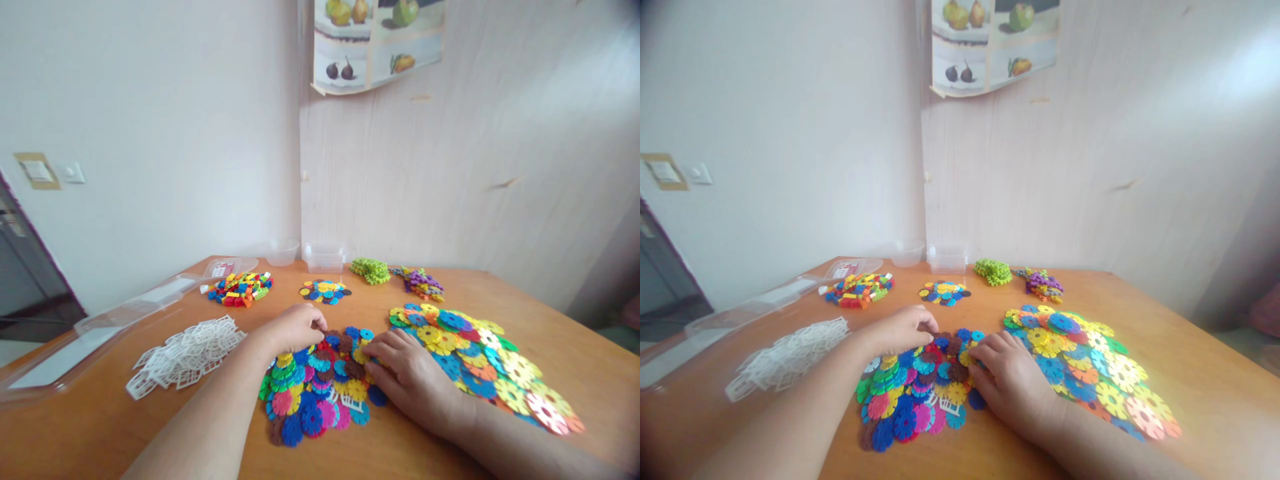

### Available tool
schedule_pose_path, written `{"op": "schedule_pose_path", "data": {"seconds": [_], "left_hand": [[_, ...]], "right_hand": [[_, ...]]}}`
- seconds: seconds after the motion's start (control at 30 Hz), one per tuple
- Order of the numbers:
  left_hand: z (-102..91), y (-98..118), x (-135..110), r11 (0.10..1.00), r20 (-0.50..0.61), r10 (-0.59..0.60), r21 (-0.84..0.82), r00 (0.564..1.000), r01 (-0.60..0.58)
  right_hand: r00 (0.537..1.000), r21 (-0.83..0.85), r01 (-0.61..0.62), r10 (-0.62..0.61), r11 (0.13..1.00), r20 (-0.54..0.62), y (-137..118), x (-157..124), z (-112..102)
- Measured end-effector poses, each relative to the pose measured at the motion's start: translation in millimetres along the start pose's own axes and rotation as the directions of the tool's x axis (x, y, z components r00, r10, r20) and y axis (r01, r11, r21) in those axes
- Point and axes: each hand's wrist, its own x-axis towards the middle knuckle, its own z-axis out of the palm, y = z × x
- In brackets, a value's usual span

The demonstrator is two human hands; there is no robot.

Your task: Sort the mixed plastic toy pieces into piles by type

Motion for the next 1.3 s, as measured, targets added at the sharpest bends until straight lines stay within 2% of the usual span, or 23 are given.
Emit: {"op": "schedule_pose_path", "data": {"seconds": [0.13, 0.3, 0.53, 0.77, 0.87, 1.03, 1.3], "left_hand": [[4.8, -2.8, 2.2, 0.999, -0.024, 0.012, -0.050, 1.000, -0.013], [6.6, -10.1, 8.7, 0.993, -0.196, -0.055, -0.113, 0.979, 0.033], [-4.1, -29.4, 13.5, 0.964, -0.390, -0.263, -0.144, 0.882, 0.224], [-5.1, -49.5, 12.7, 0.927, -0.497, -0.370, -0.248, 0.785, 0.280], [-2.5, -54.6, 17.3, 0.917, -0.505, -0.397, -0.254, 0.766, 0.308], [-5.5, -58.3, 35.3, 0.877, -0.424, -0.475, -0.295, 0.771, 0.379], [-15.4, -50.2, 71.6, 0.821, -0.366, -0.563, -0.352, 0.741, 0.450]], "right_hand": [[1.000, 0.022, 0.010, -0.010, 1.000, -0.007, 0.2, 0.2, 0.4], [0.999, 0.032, 0.022, -0.020, 0.999, -0.043, -0.4, -0.8, 1.7], [0.993, 0.002, 0.086, -0.085, 0.996, -0.085, -5.8, -4.2, 1.4], [0.985, 0.016, 0.139, -0.136, 0.990, -0.101, -7.8, -7.6, 0.1], [0.984, 0.044, 0.153, -0.148, 0.987, -0.104, -7.1, -8.0, -0.2], [0.984, 0.075, 0.146, -0.137, 0.987, -0.113, -3.9, -5.7, 2.2], [0.980, 0.120, 0.161, -0.145, 0.980, -0.137, -1.5, -2.8, 3.1]]}}
